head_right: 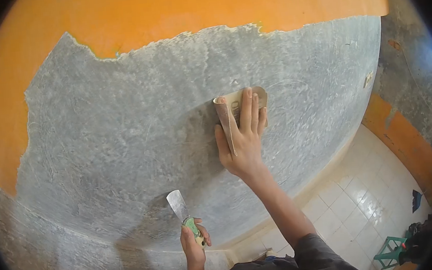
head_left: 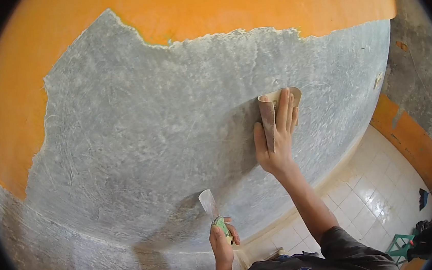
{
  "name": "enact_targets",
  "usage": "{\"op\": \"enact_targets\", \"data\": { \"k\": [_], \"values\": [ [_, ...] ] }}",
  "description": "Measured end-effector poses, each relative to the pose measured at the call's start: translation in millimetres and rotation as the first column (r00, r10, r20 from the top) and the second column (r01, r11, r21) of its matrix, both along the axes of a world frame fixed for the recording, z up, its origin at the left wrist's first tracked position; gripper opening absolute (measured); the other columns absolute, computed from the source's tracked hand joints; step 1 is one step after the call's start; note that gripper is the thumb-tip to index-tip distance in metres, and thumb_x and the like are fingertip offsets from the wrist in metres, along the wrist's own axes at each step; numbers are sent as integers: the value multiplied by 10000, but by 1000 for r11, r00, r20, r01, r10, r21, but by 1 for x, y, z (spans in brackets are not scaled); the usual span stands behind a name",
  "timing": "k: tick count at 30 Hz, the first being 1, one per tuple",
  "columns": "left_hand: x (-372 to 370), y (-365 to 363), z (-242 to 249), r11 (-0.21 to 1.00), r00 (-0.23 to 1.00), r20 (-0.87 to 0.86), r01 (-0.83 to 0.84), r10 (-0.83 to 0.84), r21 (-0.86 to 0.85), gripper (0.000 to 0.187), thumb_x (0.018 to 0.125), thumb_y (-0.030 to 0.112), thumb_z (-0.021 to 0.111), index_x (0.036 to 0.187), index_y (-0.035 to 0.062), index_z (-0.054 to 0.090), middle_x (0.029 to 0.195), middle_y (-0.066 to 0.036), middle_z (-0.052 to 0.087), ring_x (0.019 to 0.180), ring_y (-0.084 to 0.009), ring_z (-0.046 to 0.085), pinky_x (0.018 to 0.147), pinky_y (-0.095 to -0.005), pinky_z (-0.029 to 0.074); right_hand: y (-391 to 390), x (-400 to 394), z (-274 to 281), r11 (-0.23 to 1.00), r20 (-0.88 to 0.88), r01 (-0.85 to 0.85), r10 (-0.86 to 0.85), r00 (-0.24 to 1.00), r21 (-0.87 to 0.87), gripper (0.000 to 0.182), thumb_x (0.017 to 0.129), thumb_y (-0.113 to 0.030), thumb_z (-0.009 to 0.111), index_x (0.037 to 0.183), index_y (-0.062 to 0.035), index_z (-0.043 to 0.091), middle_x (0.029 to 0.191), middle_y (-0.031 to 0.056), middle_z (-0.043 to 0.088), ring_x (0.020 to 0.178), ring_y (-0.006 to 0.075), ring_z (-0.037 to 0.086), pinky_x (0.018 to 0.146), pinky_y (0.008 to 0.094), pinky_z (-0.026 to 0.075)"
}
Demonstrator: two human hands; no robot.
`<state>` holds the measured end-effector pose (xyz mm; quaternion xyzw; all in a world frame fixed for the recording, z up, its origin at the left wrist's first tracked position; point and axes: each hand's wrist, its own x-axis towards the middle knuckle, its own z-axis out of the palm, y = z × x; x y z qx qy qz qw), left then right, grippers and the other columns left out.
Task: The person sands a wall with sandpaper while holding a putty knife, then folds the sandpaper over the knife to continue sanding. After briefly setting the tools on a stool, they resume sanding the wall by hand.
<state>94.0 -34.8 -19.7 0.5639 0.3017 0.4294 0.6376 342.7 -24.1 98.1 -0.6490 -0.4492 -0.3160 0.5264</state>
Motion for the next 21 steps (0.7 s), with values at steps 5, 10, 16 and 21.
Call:
{"op": "enact_targets", "data": {
  "k": [5, 10, 16, 21],
  "values": [
    [2, 2, 1, 999, 1000, -3, 31, -31, -10, 575, 987, 515, 301, 1075, -19, 495, 619, -45, 504, 478, -109, 465, 450, -231, 367, -5, -43, -111, 976, -67, -106, 95, 993, -191, 559, 881, -175, 534, 1413, -104, 380, 1444, 399, 125, 1342, 571, 126, 1049, 663, 97],
    [8, 2, 5, 999, 999, -25, 44, -44, 8, 573, 987, 514, 302, 1069, -18, 499, 611, -47, 499, 476, -111, 460, 449, -235, 369, -2, -2, -77, 996, -53, -2, -2, 999, -85, 567, 896, -185, 501, 1433, -94, 343, 1454, 397, 89, 1365, 554, 43, 1064, 647, 50],
    [14, -1, 6, 999, 998, -50, 42, -42, -14, 579, 981, 527, 308, 1064, -13, 501, 611, -46, 493, 474, -114, 454, 449, -239, 372, -6, 27, -35, 999, -83, -14, 16, 996, 30, 563, 902, -177, 490, 1431, -75, 327, 1456, 397, 78, 1350, 577, 48, 1067, 641, 57],
    [15, 2, -1, 997, 997, 9, 78, -77, -23, 604, 963, 560, 325, 1065, -9, 498, 614, -43, 493, 473, -125, 459, 436, -253, 380, -7, -24, -156, 981, -156, -113, 89, 984, -157, 563, 876, -176, 526, 1406, -68, 371, 1441, 414, 89, 1345, 578, 76, 1044, 670, 85]
  ]
}}
